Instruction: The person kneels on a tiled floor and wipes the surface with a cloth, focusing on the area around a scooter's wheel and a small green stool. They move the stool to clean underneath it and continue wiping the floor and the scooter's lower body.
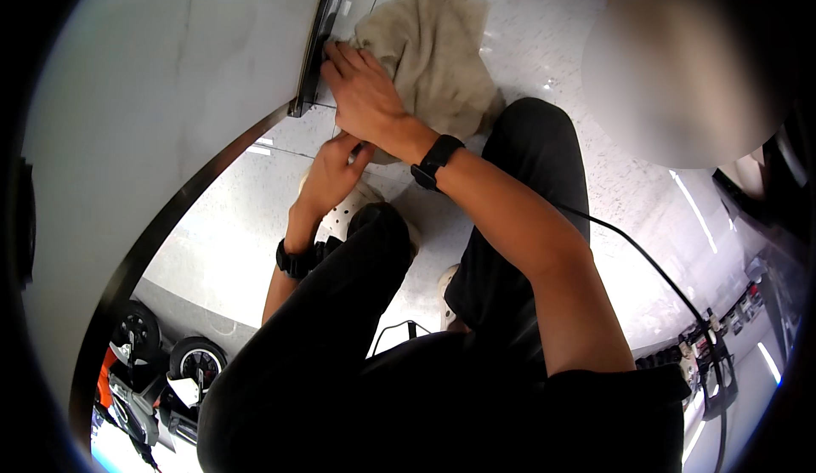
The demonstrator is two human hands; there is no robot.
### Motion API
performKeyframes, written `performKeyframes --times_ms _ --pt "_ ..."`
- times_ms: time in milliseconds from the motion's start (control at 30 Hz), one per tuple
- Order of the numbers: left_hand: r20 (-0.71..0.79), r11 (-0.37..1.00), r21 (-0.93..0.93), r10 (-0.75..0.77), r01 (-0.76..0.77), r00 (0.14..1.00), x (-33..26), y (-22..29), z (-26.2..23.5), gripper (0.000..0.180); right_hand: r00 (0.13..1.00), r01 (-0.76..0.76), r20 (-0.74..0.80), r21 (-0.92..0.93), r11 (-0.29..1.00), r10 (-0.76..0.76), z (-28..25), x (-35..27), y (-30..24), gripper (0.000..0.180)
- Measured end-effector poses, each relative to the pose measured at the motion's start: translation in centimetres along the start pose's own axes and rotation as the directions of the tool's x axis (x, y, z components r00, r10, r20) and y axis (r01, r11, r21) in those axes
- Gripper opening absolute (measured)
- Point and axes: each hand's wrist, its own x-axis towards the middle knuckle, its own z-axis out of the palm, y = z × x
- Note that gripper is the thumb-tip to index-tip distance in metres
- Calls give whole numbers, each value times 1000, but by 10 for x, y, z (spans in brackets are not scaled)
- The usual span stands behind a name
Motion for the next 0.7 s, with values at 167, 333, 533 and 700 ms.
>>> performKeyframes --times_ms 167,333,533,700 --pt "40 999 36 -32 31 999 0 3 1 21 999 28 -32 56 998 -26 -4 1 4 41" --pt "144 996 80 -51 40 988 -16 -12 3 22 934 140 296 215 966 -201 -8 -23 -10 38" --pt "101 995 -84 -53 62 993 -23 -6 3 23 991 -14 135 106 994 -1 -6 -34 -11 41" --pt "-89 998 -55 -39 34 995 -23 -7 5 24 983 -136 -104 119 983 149 2 -3 -5 41"
